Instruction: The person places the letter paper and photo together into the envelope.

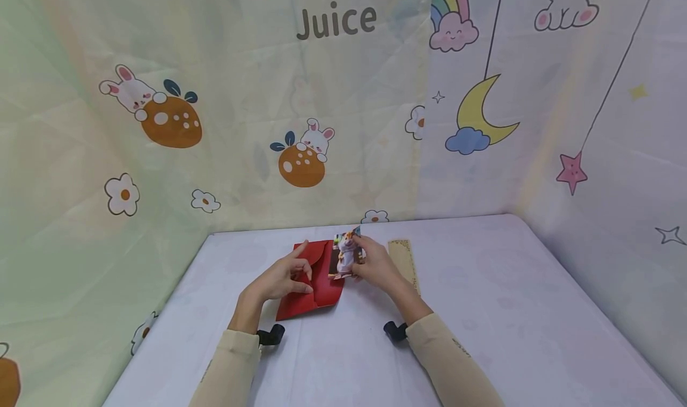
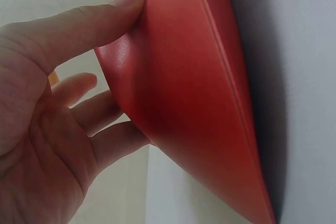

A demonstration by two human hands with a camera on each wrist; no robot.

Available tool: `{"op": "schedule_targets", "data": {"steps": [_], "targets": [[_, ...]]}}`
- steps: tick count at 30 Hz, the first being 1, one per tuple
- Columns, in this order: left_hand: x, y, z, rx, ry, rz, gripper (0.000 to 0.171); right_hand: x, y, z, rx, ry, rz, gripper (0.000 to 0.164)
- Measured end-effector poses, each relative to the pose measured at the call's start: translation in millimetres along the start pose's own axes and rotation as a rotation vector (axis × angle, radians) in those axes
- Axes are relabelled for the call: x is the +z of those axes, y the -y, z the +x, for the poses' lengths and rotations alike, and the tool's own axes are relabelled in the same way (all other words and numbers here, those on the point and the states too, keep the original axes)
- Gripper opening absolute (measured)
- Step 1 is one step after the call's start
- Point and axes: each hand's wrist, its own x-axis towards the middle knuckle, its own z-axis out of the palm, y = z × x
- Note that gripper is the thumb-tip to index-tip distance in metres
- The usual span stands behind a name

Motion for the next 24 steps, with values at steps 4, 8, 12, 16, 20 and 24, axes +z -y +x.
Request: {"op": "schedule_targets", "data": {"steps": [4,8,12,16,20,24], "targets": [[-0.3,-0.5,0.0,0.000,0.000,0.004,0.021,1,-1,0,-0.007,0.028,0.030,0.077],[-0.4,-0.6,0.4,0.004,0.003,0.013,0.021,1,-2,0,0.000,0.049,0.026,0.076],[-0.9,-0.7,0.3,0.011,0.005,0.017,0.021,2,-2,-1,0.015,0.106,0.002,0.074],[-1.2,-0.3,0.0,0.016,0.009,0.023,0.020,6,-6,-1,0.018,0.191,-0.034,0.072],[-1.0,-0.2,-0.1,0.010,0.011,0.026,0.019,11,-8,0,0.015,0.214,-0.042,0.073],[-1.1,-0.9,-0.3,0.011,0.009,0.028,0.018,14,-6,1,0.037,0.186,-0.049,0.075]]}}
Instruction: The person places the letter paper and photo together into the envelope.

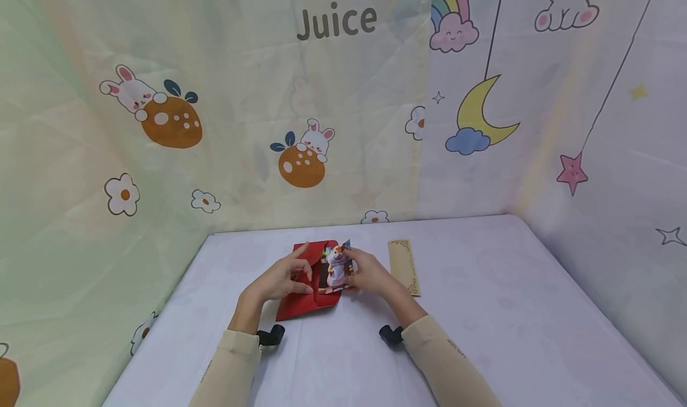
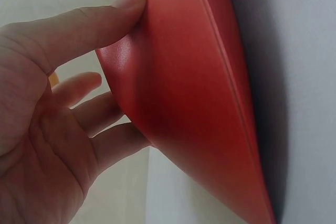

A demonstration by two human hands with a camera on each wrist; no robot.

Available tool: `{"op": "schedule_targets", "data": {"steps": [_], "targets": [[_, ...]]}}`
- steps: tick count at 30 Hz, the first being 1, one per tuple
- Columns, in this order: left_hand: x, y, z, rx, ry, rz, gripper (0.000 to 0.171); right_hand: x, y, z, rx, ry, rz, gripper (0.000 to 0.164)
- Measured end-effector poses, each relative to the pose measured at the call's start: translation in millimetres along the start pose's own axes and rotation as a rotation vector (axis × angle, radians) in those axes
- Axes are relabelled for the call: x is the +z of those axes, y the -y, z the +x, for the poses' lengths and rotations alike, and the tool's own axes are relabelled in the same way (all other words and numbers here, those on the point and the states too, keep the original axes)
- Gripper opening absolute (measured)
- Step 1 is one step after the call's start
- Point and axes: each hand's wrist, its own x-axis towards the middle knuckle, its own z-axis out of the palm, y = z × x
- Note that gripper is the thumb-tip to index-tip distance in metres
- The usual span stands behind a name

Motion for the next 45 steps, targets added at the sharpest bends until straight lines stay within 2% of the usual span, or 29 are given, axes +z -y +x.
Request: {"op": "schedule_targets", "data": {"steps": [13,25,32,36,41,45], "targets": [[-0.9,0.2,-0.1,0.002,-0.001,-0.004,0.019,10,4,11,0.006,-0.022,-0.006,0.067],[0.9,1.3,-3.5,0.018,0.007,-0.011,0.020,20,10,33,0.051,0.137,0.135,0.063],[-2.1,0.8,-4.0,0.020,-0.006,0.006,0.020,32,14,39,0.067,0.168,0.188,0.062],[-3.2,1.0,-5.2,-0.015,-0.015,0.015,0.020,37,16,40,0.048,0.135,0.209,0.068],[-2.2,1.4,-1.9,-0.005,-0.012,0.011,0.019,40,16,41,0.072,0.044,0.290,0.084],[-0.4,1.6,0.2,-0.011,-0.012,0.009,0.019,44,15,41,0.099,-0.003,0.289,0.082]]}}
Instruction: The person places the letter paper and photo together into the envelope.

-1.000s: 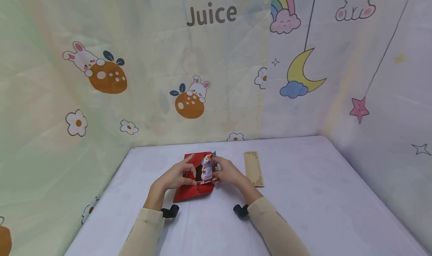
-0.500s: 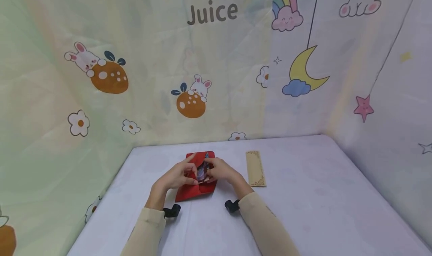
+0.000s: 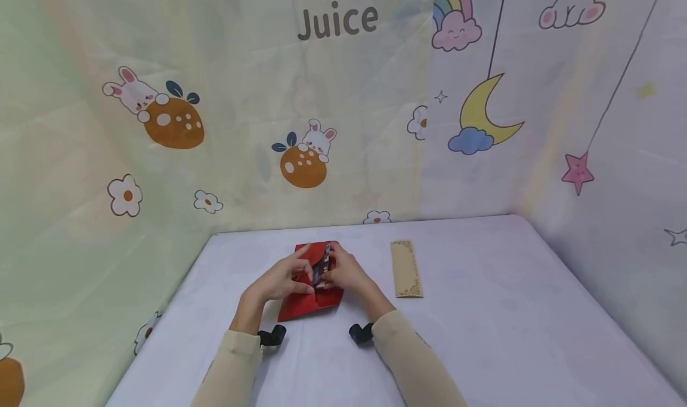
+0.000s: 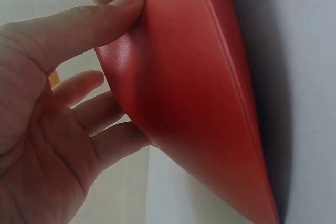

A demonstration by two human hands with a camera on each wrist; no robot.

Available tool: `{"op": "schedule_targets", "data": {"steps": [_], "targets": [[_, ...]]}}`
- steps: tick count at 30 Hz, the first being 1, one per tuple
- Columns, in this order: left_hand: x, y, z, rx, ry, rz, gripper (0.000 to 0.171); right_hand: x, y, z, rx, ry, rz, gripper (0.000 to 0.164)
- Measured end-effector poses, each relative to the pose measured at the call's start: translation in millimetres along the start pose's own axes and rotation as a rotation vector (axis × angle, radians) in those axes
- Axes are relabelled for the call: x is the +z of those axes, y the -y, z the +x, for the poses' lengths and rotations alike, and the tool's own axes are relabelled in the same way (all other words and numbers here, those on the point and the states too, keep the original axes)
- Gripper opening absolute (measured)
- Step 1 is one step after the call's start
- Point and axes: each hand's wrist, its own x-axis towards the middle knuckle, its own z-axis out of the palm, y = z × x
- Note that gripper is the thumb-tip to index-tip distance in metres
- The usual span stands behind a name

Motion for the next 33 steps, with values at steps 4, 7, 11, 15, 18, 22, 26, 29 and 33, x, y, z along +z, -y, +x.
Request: {"op": "schedule_targets", "data": {"steps": [4,7,11,15,18,22,26,29,33], "targets": [[0.4,-0.4,0.8,-0.002,0.000,-0.010,0.018,1.8,-0.4,-1.5,-0.007,-0.042,-0.068,0.071],[0.2,-0.4,0.2,0.002,0.001,-0.011,0.018,2.7,-2.1,-2.6,-0.016,-0.039,-0.080,0.069],[-0.3,-0.5,-1.5,0.006,0.002,-0.016,0.021,3.7,-5.2,-3.2,-0.034,-0.008,-0.066,0.066],[-0.5,-1.3,-2.4,0.011,0.009,-0.032,0.021,4.3,-6.2,-4.1,-0.046,-0.003,-0.078,0.061],[-0.4,-1.9,-2.2,0.012,0.013,-0.040,0.020,4.6,-4.6,-5.5,-0.050,-0.003,-0.090,0.059],[-0.3,-1.1,-1.5,0.013,0.011,-0.031,0.020,6.5,-2.2,-6.6,-0.049,-0.002,-0.097,0.060],[-0.3,-0.3,-0.7,0.016,0.008,-0.020,0.020,7.4,-0.9,-7.6,-0.043,-0.008,-0.108,0.060],[0.0,-0.2,-0.7,0.013,0.007,-0.018,0.021,7.2,-0.9,-8.0,-0.042,-0.007,-0.127,0.058],[0.6,-0.1,-1.2,0.007,0.007,-0.014,0.021,5.3,-2.3,-7.7,-0.036,0.022,-0.109,0.051]]}}
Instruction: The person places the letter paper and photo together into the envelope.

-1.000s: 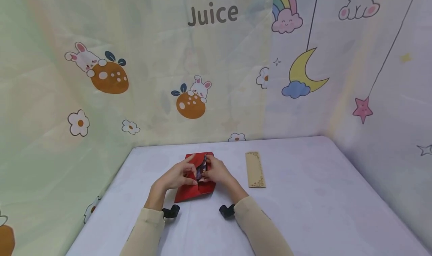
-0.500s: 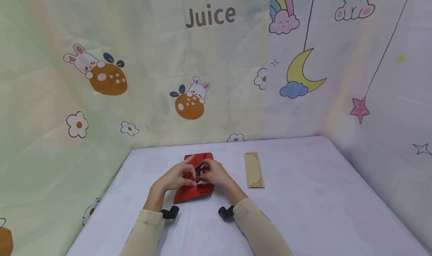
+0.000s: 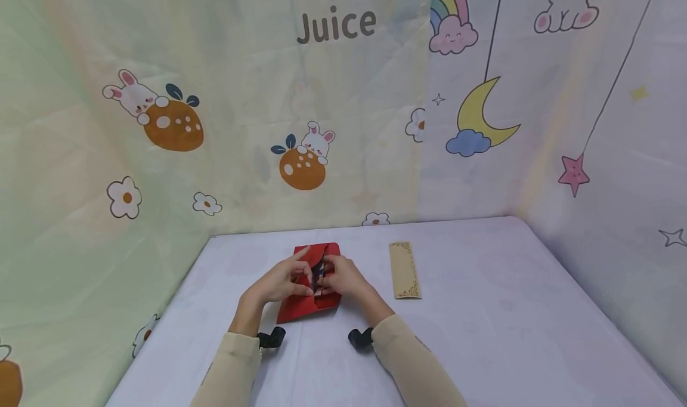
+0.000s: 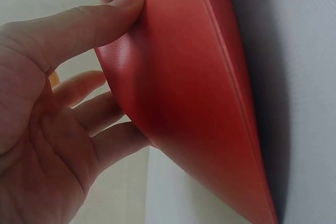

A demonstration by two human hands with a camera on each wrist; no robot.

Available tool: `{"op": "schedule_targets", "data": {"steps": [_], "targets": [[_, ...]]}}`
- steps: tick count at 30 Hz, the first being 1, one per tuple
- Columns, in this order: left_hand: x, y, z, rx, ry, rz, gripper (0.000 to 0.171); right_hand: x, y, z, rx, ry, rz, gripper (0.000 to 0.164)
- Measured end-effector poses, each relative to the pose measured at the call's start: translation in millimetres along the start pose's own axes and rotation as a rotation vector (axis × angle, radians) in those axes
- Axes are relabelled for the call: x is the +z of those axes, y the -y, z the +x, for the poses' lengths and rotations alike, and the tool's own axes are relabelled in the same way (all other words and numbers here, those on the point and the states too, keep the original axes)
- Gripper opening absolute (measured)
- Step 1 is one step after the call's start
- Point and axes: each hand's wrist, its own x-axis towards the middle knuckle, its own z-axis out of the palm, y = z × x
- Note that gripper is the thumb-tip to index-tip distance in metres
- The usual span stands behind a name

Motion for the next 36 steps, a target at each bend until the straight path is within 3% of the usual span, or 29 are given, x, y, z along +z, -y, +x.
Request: {"op": "schedule_targets", "data": {"steps": [8,15,18,26,36], "targets": [[-0.3,-1.3,-1.1,-0.005,0.003,-0.019,0.019,-5,1,0,-0.002,0.026,-0.040,0.042],[0.0,-1.8,-0.2,-0.010,0.001,-0.002,0.018,-24,5,-6,0.030,-0.064,-0.032,0.062],[-0.5,-1.1,0.2,-0.017,-0.001,0.001,0.019,-35,7,-8,0.011,-0.109,-0.039,0.063],[-1.1,0.1,-0.1,-0.015,-0.006,-0.007,0.021,-59,4,-13,-0.010,-0.245,-0.305,0.066],[-1.2,-1.2,-0.8,-0.014,-0.006,-0.015,0.022,-83,-8,-18,0.083,-0.292,-0.430,0.071]]}}
